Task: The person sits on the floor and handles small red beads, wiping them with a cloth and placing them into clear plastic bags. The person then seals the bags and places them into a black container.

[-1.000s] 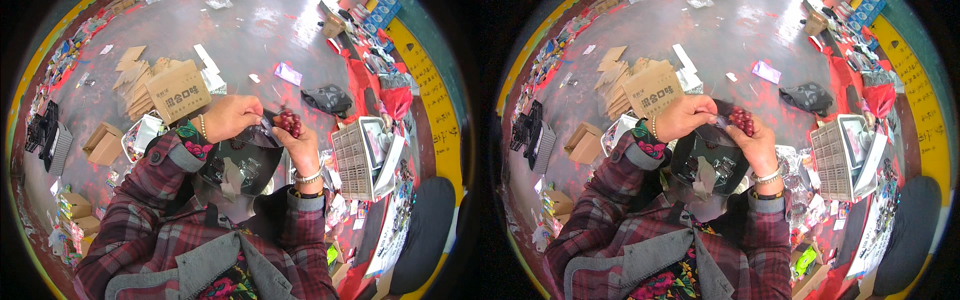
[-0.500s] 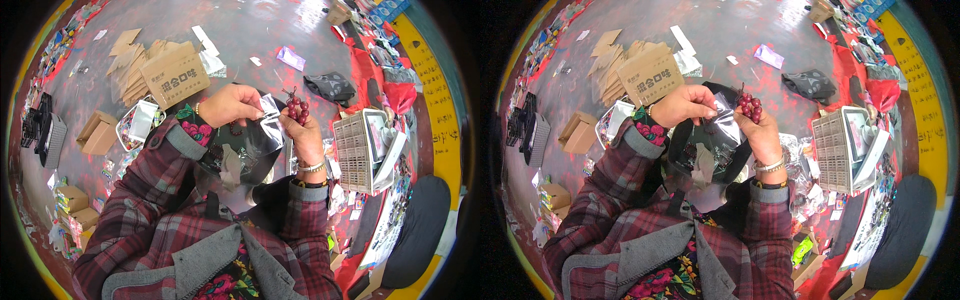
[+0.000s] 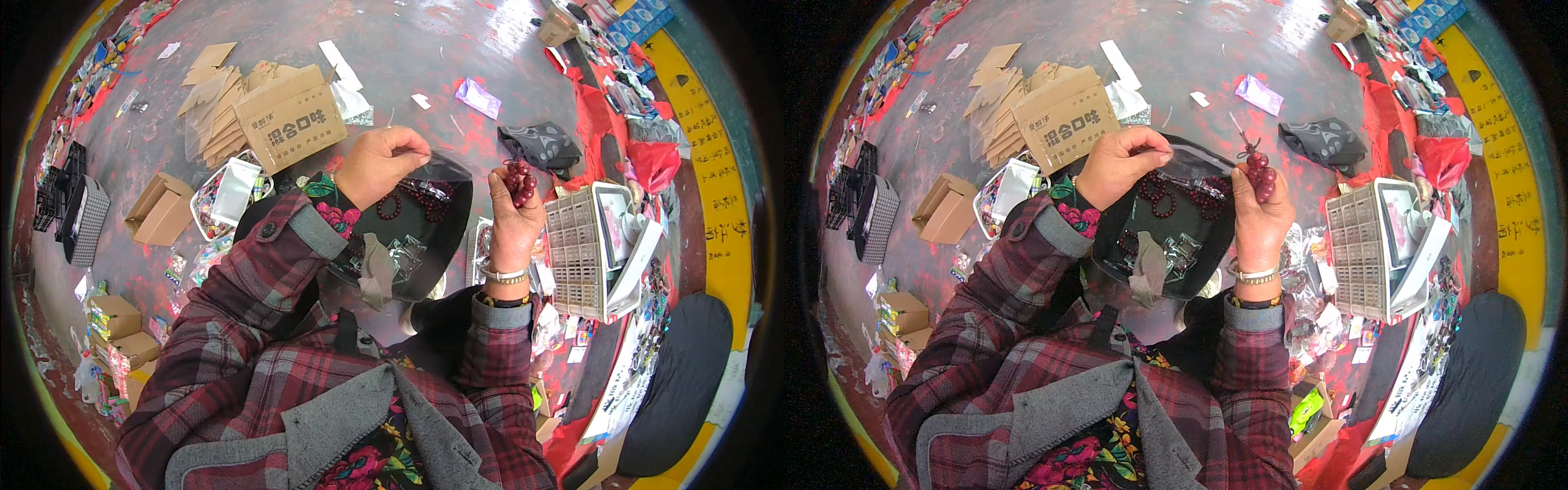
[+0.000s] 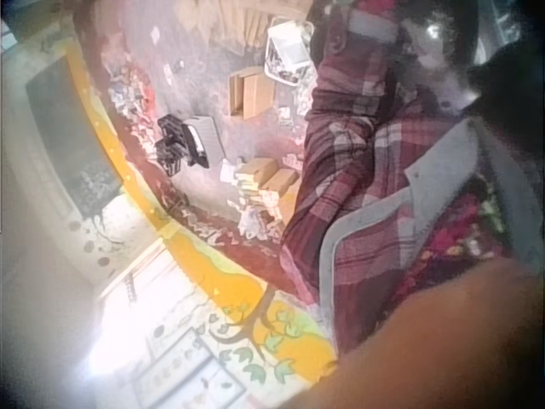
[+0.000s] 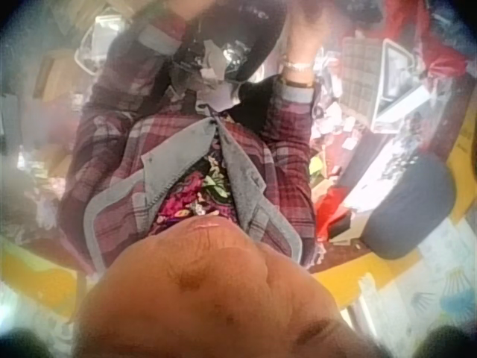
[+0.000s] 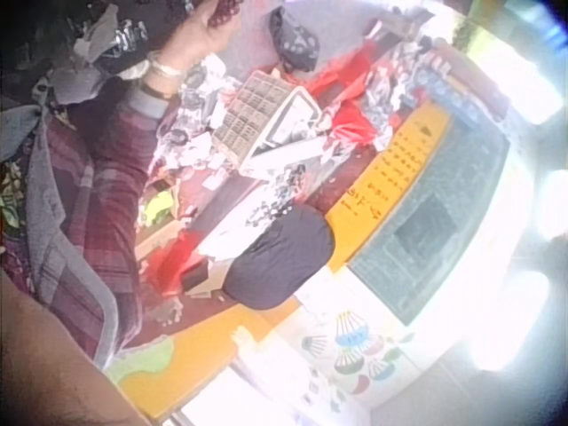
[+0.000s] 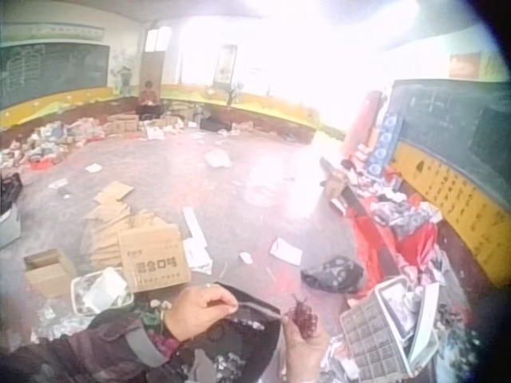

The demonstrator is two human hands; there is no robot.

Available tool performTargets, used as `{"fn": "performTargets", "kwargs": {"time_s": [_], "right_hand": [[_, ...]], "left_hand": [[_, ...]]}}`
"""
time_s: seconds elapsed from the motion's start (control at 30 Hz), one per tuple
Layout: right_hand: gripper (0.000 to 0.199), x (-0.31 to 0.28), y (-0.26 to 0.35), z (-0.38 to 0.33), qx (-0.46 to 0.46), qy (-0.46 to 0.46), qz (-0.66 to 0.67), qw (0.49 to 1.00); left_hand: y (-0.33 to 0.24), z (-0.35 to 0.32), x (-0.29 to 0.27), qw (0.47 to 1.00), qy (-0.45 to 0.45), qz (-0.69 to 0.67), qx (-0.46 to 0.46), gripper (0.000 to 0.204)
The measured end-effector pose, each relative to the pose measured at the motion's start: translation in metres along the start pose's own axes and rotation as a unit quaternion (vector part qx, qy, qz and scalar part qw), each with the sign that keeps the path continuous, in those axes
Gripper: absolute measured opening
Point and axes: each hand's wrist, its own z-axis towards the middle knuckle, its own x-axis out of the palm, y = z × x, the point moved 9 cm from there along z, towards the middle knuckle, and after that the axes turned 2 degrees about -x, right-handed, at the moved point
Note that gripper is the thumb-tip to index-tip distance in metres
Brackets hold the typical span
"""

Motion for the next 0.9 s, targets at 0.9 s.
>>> {"fn": "performTargets", "kwargs": {"time_s": [0.9], "right_hand": [[0.006, 0.04, -0.01, -0.021, 0.114, 0.159, -0.022, 0.98]], "left_hand": [[0.027, -0.002, 0.027, 0.995, 0.096, -0.026, -0.014, 0.011]]}}
